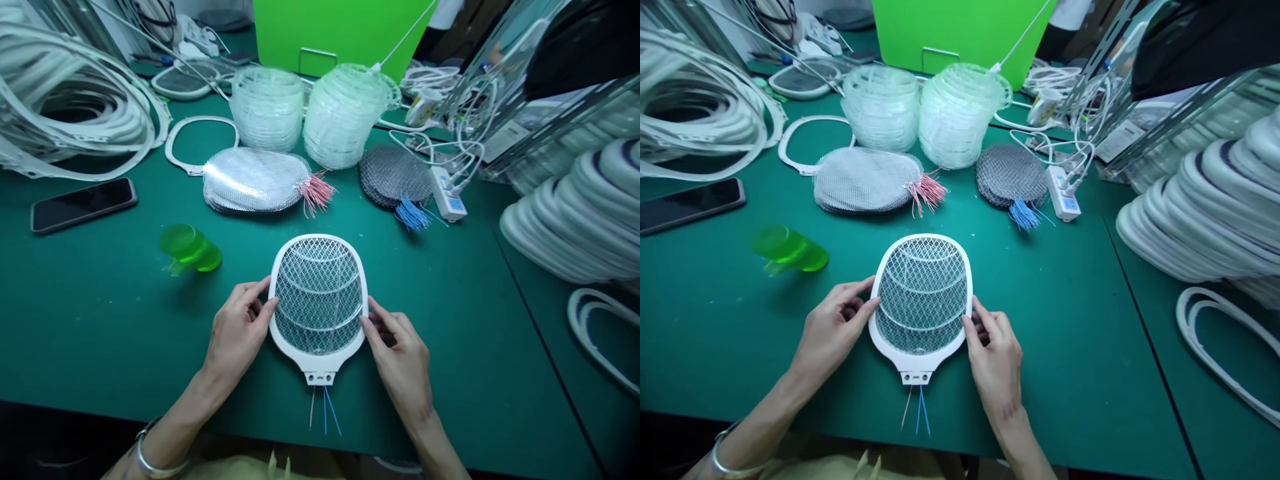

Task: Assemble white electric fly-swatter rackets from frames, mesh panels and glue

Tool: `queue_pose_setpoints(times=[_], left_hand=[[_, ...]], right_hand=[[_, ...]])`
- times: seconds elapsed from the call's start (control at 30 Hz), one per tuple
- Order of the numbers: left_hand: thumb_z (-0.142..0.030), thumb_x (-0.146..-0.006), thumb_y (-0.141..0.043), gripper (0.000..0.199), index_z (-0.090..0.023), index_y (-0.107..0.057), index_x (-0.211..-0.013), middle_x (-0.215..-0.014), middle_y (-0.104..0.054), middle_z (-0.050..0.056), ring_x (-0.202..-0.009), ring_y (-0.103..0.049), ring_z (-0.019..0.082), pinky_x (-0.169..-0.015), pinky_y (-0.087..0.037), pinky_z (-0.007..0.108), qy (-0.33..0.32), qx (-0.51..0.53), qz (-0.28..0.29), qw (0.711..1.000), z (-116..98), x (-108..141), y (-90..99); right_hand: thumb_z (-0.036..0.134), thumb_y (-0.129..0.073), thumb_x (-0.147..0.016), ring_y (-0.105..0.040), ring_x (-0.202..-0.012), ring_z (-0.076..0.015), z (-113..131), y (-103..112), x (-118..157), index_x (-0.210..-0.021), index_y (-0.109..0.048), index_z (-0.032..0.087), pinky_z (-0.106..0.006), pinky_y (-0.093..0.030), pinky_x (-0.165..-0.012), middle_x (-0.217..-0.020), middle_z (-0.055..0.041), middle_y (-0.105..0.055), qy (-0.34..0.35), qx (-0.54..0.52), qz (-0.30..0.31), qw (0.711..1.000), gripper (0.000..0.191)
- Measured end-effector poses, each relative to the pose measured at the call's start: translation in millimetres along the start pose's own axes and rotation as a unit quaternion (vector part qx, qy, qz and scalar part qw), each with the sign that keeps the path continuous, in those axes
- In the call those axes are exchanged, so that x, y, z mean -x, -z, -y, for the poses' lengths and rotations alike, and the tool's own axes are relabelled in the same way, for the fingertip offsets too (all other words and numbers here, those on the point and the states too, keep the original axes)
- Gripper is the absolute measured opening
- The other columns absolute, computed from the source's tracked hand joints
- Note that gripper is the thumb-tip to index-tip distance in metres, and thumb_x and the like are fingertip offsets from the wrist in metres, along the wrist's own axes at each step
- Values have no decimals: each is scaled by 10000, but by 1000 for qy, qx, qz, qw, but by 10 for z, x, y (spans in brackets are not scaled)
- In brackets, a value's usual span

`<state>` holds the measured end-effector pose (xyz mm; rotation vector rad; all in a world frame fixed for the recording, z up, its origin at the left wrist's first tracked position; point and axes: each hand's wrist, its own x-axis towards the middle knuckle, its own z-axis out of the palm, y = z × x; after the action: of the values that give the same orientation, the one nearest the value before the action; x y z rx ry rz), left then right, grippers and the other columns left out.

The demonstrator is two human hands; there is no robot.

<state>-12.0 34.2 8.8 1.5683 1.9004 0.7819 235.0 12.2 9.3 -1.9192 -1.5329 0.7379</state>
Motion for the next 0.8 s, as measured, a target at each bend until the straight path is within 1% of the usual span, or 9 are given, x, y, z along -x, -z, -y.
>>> queue_pose_setpoints(times=[0.13,0.2,0.27,0.33,0.37,0.43,0.53,0.63,0.8], left_hand=[[-396,-932,-537,395,-258,-598,-1297,-1081,-600,35,-676,-572,120,-575,-479,261,-13,-84,-7,996,14,12,-14],[-408,-937,-534,411,-247,-584,-1311,-1131,-578,63,-747,-601,150,-588,-499,277,-21,-114,-22,993,17,15,-14],[-411,-948,-523,427,-206,-574,-1319,-1189,-553,101,-935,-620,210,-719,-542,326,-59,-122,-58,989,0,18,-11],[-374,-974,-489,399,-177,-579,-1309,-1244,-546,122,-1142,-565,253,-916,-515,388,-130,-124,-79,981,-48,25,-11],[-341,-989,-462,378,-176,-579,-1308,-1284,-544,121,-1225,-522,257,-1003,-471,409,-173,-127,-68,974,-85,31,-14],[-278,-1012,-401,381,-187,-541,-1354,-1406,-506,100,-1358,-416,251,-1131,-358,439,-247,-148,-12,958,-169,46,-28],[-275,-1024,-348,469,-184,-379,-1483,-1575,-323,73,-1485,-186,268,-1213,-194,490,-311,-204,77,925,-270,63,-81],[-326,-1023,-339,540,-185,-253,-1537,-1621,-186,56,-1500,-93,280,-1220,-163,497,-329,-255,109,903,-280,68,-169],[-360,-1022,-324,561,-198,-209,-1546,-1615,-180,31,-1499,-95,266,-1222,-161,493,-324,-292,107,894,-170,73,-303]], right_hand=[[480,-493,-962,-607,-738,-163,-35,-35,16,-1340,-584,235,-276,-520,-590,-923,-49,-615,37,65,-8,997,460],[499,-465,-968,-619,-797,-195,-51,-60,28,-1360,-562,202,-297,-532,-603,-989,-87,-616,63,106,-21,992,501],[524,-450,-965,-615,-964,-263,-56,-79,39,-1398,-515,163,-363,-556,-712,-1113,-147,-600,103,153,-57,981,567],[513,-440,-972,-537,-1180,-326,-43,-84,42,-1467,-414,157,-451,-525,-885,-1281,-188,-547,162,194,-83,964,610],[487,-432,-982,-469,-1279,-339,-31,-83,39,-1502,-347,169,-488,-476,-973,-1371,-189,-504,196,211,-80,954,615],[429,-413,-1000,-290,-1427,-336,-1,-79,27,-1554,-198,193,-535,-325,-1119,-1525,-154,-374,262,238,-37,935,639],[418,-382,-1008,-100,-1488,-303,28,-102,3,-1569,-57,185,-530,-139,-1197,-1612,-103,-203,323,275,49,904,689],[424,-357,-1011,-82,-1492,-258,16,-162,-11,-1565,-26,163,-476,-106,-1211,-1617,-94,-151,349,301,93,882,696],[416,-356,-1012,-99,-1490,-240,-24,-220,-16,-1563,-56,153,-444,-132,-1212,-1615,-94,-136,351,318,118,873,681]])
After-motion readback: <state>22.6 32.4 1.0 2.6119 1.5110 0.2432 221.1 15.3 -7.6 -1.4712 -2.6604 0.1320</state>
